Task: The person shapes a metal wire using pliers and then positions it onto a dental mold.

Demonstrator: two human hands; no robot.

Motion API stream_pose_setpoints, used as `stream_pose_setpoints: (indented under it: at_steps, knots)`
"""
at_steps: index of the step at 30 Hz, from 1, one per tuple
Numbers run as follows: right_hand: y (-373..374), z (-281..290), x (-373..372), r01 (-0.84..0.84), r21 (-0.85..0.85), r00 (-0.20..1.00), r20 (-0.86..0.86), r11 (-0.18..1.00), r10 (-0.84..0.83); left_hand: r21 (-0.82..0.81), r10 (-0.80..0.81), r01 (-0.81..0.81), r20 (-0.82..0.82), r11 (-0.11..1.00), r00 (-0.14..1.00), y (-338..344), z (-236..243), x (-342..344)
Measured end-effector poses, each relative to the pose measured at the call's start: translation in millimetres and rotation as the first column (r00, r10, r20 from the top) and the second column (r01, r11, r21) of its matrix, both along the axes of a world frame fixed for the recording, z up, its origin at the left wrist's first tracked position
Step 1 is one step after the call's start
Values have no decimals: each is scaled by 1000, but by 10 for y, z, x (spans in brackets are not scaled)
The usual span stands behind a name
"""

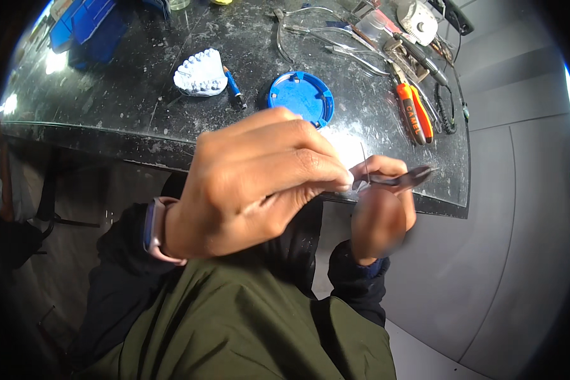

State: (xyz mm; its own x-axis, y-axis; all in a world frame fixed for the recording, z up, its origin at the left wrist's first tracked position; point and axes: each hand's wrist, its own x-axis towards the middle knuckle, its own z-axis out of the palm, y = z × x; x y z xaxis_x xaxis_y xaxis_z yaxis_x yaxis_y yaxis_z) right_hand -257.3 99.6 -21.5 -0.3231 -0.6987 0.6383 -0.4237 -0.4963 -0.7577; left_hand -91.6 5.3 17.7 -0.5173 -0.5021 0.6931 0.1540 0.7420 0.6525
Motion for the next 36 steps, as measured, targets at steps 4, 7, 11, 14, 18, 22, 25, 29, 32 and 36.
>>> stream_pose_setpoints:
  at_steps: [4, 7, 11, 14, 18, 22, 25, 29, 32, 36]
  knots:
    - [-43, 171, -78, -323, 8, 923, 221, 946, 313, -164, -59, 92, 198, 982, 978, -151, 40, 136]
    - [-78, 319, -116, -394, 75, 919, 9, 916, 395, -233, -60, 130, 285, 964, 957, -222, 25, 184]
    - [-137, 398, -36, -343, 79, 919, -178, 936, 352, -424, -19, 153, 303, 893, 953, -325, -56, 201]
    - [-193, 363, -22, -179, -30, 922, -353, 983, 157, -698, 72, 37, 126, 716, 989, -496, -76, 106]
    - [-202, 309, -106, 106, -102, 893, -429, 989, -140, -972, 116, 60, 88, 227, 989, -1005, 139, -60]
    - [-200, 278, -210, 119, -141, 829, -531, 983, -177, -967, 89, 142, 125, -211, 988, -1401, 442, -184]
    - [-220, 271, -243, 117, -167, 819, -541, 979, -190, -942, 43, 145, 138, -302, 989, -1466, 501, -219]
    - [-217, 286, -294, 155, -124, 774, -602, 980, -198, -964, 25, 108, 105, -244, 994, -1482, 471, -215]
    - [-230, 298, -349, 199, -113, 800, -554, 973, -228, -959, 202, 235, 264, 157, 943, -1517, 468, -90]
    - [-301, 345, -397, 190, -67, 873, -445, 980, -199, -577, 316, 120, 596, 808, 738, -1469, 375, 442]
